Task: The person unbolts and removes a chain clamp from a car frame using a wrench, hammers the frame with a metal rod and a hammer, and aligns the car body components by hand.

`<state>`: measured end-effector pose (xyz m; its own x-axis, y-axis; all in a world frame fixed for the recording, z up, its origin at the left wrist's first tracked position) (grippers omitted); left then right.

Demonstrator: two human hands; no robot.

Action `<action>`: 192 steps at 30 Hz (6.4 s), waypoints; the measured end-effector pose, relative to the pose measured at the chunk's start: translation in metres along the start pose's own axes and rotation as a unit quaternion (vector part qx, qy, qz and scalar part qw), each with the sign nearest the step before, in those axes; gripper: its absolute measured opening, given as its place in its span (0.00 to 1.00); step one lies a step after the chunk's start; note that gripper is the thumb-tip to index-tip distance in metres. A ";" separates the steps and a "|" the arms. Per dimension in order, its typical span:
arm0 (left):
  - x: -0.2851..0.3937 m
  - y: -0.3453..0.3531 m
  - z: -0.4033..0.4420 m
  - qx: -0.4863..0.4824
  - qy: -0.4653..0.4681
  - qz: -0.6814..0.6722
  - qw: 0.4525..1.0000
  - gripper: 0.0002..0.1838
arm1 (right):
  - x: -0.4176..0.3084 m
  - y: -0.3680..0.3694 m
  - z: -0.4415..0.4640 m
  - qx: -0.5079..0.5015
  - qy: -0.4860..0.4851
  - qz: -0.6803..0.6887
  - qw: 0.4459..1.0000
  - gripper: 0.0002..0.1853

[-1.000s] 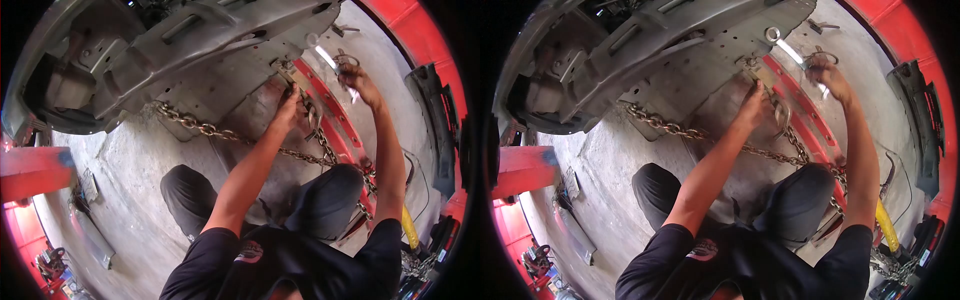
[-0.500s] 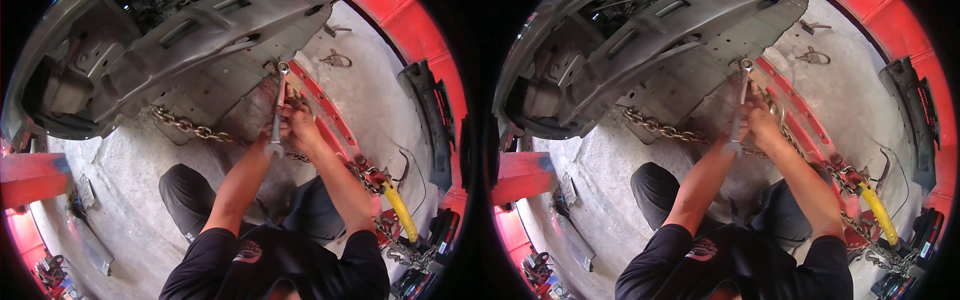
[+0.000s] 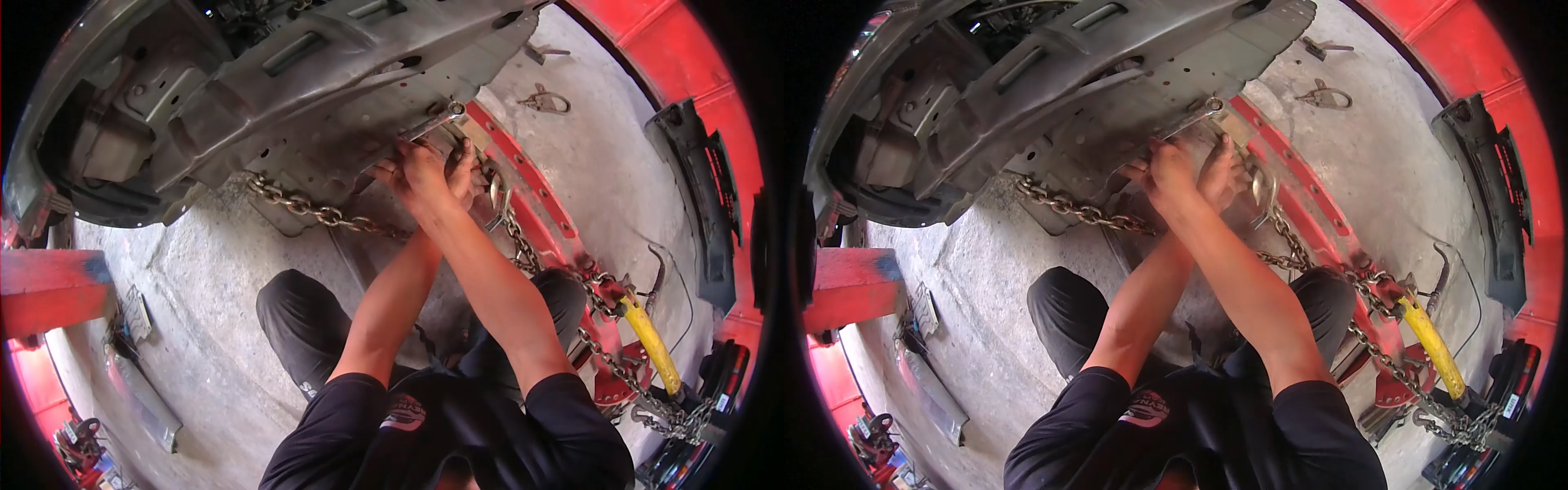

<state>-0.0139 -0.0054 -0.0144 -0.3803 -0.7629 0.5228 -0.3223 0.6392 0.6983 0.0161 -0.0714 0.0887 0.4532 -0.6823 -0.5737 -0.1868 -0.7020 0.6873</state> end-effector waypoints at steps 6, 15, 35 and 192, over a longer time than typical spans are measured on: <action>0.010 0.010 -0.015 -0.027 0.019 -0.012 0.999 0.34 | 0.017 0.004 0.021 -0.006 -0.021 0.028 0.999 0.15; -0.037 -0.026 0.027 -0.199 0.157 -0.114 0.961 0.35 | -0.089 -0.071 -0.037 0.051 -0.026 -0.341 0.938 0.26; -0.005 0.006 -0.002 -0.068 0.028 -0.076 0.994 0.36 | -0.249 -0.093 0.079 -0.026 -0.367 -0.712 0.598 0.15; 0.042 -0.389 -0.188 0.441 -0.074 0.715 0.537 0.39 | -0.141 -0.070 -0.125 -0.194 -0.312 -0.744 0.558 0.23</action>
<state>0.2582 -0.3047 -0.1725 -0.8294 0.5442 0.1262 0.1306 0.4085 -0.9034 0.0740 0.0994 0.1776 -0.5590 0.5740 -0.5984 0.2501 -0.5713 -0.7817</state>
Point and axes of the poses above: each hand's wrist, its own z-axis towards the middle knuckle, its own y-axis out of the palm, x = y × z, the point moved 1 cm from there along z, towards the middle knuckle, and after that the axes turned 9 degrees about x, right-handed, at the moved point
